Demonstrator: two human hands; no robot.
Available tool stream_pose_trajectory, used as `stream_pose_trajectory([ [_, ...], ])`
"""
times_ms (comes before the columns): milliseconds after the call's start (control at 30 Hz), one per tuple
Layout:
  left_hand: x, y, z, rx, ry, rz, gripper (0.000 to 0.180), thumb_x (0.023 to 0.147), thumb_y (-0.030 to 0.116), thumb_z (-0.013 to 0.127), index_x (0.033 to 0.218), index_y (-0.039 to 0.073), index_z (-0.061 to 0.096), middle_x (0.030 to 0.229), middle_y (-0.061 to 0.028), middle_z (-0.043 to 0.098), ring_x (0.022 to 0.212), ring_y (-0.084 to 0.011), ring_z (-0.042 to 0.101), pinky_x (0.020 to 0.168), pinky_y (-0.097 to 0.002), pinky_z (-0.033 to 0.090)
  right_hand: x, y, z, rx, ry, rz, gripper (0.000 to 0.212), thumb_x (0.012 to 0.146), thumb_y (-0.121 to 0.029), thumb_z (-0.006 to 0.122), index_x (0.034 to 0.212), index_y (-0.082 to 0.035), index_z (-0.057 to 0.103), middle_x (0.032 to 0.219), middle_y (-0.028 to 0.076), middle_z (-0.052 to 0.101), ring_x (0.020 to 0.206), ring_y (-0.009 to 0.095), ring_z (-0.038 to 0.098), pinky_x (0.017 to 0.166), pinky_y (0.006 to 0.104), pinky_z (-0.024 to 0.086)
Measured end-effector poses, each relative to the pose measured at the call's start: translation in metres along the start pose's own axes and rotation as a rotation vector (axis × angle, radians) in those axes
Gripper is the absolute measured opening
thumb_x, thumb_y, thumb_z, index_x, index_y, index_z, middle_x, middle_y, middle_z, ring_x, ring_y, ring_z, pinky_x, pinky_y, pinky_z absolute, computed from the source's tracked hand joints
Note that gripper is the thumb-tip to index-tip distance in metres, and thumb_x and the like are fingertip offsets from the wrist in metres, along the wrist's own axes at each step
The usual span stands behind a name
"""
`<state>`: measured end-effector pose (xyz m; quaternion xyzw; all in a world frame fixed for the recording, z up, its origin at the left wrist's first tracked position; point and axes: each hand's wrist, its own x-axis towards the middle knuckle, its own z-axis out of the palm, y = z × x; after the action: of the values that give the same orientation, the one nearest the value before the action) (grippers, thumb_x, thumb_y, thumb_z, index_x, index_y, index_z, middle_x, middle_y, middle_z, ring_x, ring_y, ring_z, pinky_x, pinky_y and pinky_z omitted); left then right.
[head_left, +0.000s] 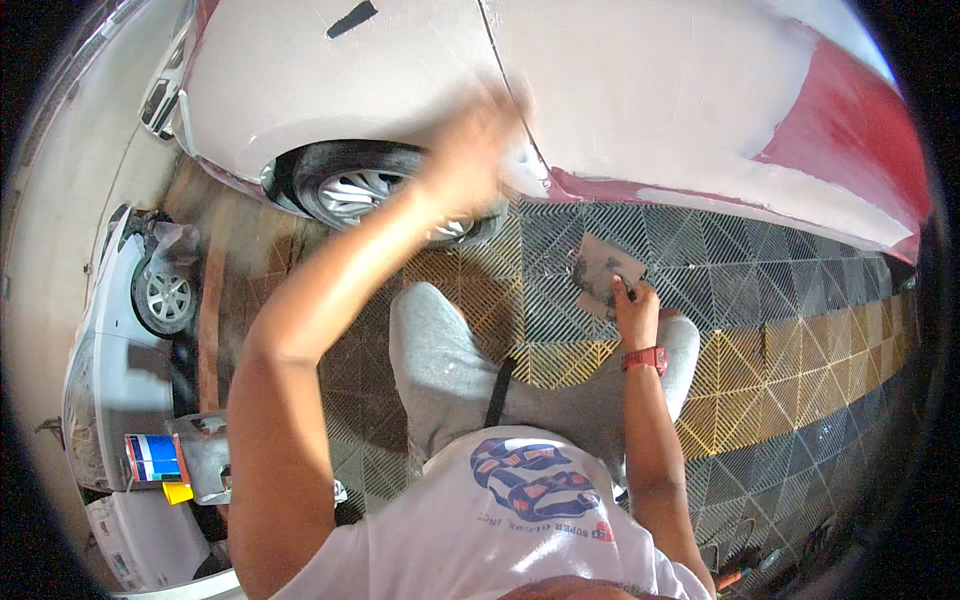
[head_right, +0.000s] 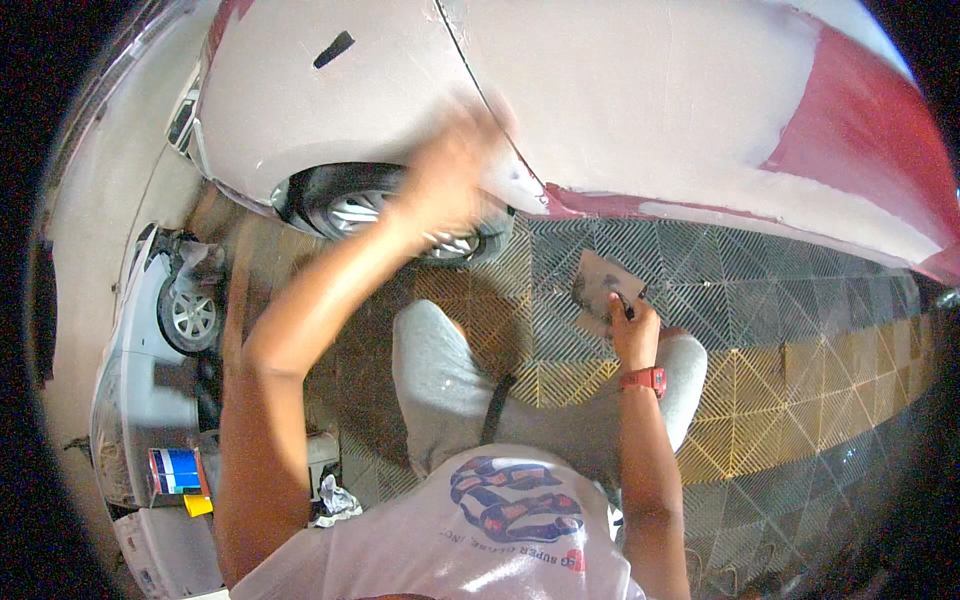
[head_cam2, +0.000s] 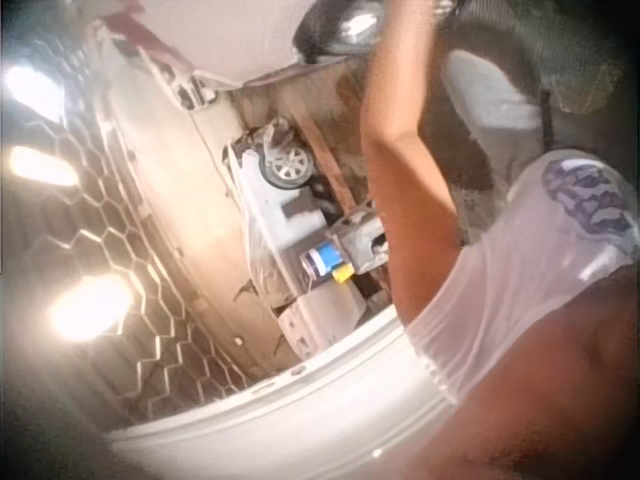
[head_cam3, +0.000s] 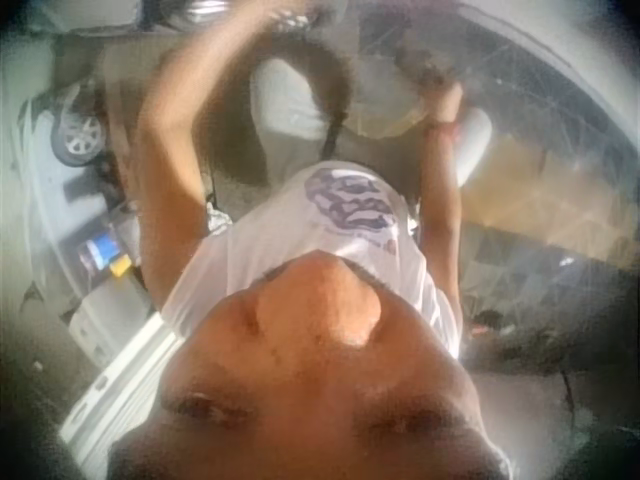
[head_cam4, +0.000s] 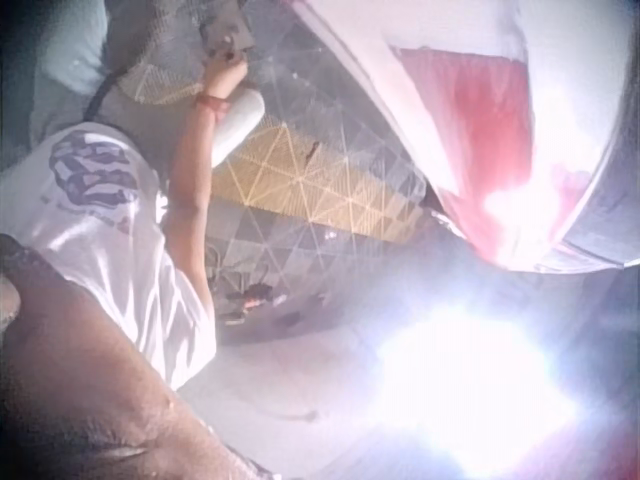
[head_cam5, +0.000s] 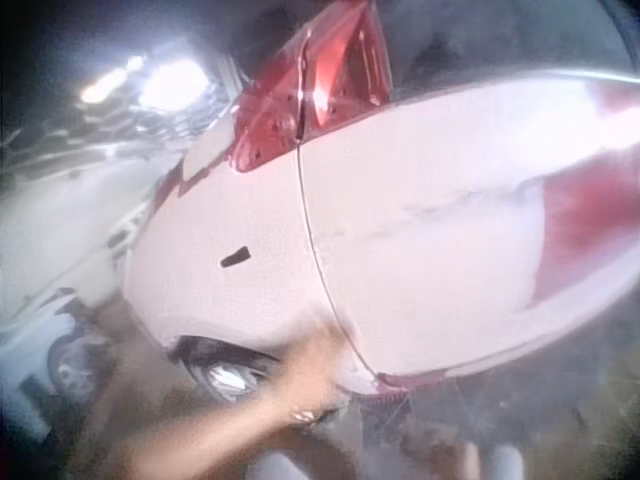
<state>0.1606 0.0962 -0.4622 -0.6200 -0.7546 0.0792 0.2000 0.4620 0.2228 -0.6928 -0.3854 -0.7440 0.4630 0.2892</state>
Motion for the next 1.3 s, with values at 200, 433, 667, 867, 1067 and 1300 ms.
stream_pose_trajectory([
  [200,-0.016,0.04,-0.001,-0.227,-0.057,0.413,0.086,0.095,0.058,0.061,0.16,0.008,0.037,0.167,-0.0144,0.034,0.159,-0.0336,0.021,0.129,-0.0572,0.012,0.002,0.018,-0.006,-0.113,0.051,0.042,0.052,0.096,-0.039,0.074,0.078,0.009,0.063,0.067,0.024,0.061,0.058,0.035,0.055,0.061,0.045,0.047],
  [433,0.0,0.034,0.017,-0.078,-0.007,-0.134,0.096,0.092,0.054,0.064,0.159,-0.005,0.03,0.165,-0.0326,0.026,0.156,-0.0445,0.022,0.128,-0.0549,0.016,0.001,-0.005,-0.018,-0.155,-0.008,0.118,0.053,0.097,-0.039,0.073,0.079,0.01,0.063,0.071,0.027,0.063,0.061,0.038,0.059,0.063,0.0471,0.047],
  [667,-0.013,0.056,0.021,-0.19,0.091,0.124,0.083,0.095,0.049,0.062,0.159,0.002,0.036,0.166,-0.0227,0.032,0.157,-0.0394,0.024,0.127,-0.0616,0.013,-0.002,-0.003,-0.017,-0.065,0.04,0.086,0.055,0.097,-0.039,0.072,0.076,0.01,0.06,0.07,0.026,0.06,0.062,0.037,0.055,0.064,0.0471,0.045],
  [867,-0.023,0.058,0.073,-0.013,-0.153,0.009,0.082,0.101,0.054,0.053,0.159,-0.001,0.033,0.169,-0.0244,0.024,0.158,-0.0383,0.021,0.128,-0.0589,0.012,0.004,0.014,-0.007,-0.114,0.015,0.101,0.053,0.095,-0.037,0.074,0.072,0.008,0.058,0.067,0.025,0.059,0.058,0.037,0.054,0.062,0.0473,0.045],
  [1067,-0.016,0.081,0.037,-0.083,-0.019,0.26,0.082,0.092,0.043,0.068,0.159,0.007,0.037,0.168,-0.0208,0.029,0.158,-0.0359,0.021,0.126,-0.0633,0.014,-0.001,0.005,-0.016,-0.161,0.046,0.131,0.055,0.095,-0.04,0.074,0.073,0.008,0.059,0.067,0.026,0.059,0.058,0.036,0.054,0.062,0.048,0.045],
  [1300,-0.037,0.068,0.092,0.013,-0.143,0.045,0.08,0.091,0.05,0.068,0.15,-0.002,0.049,0.16,-0.0227,0.043,0.154,-0.0364,0.03,0.129,-0.0526,0.013,0.001,0.002,-0.008,-0.198,0.018,0.053,0.054,0.096,-0.038,0.073,0.074,0.009,0.059,0.065,0.024,0.057,0.057,0.031,0.051,0.06,0.0457,0.043],
])
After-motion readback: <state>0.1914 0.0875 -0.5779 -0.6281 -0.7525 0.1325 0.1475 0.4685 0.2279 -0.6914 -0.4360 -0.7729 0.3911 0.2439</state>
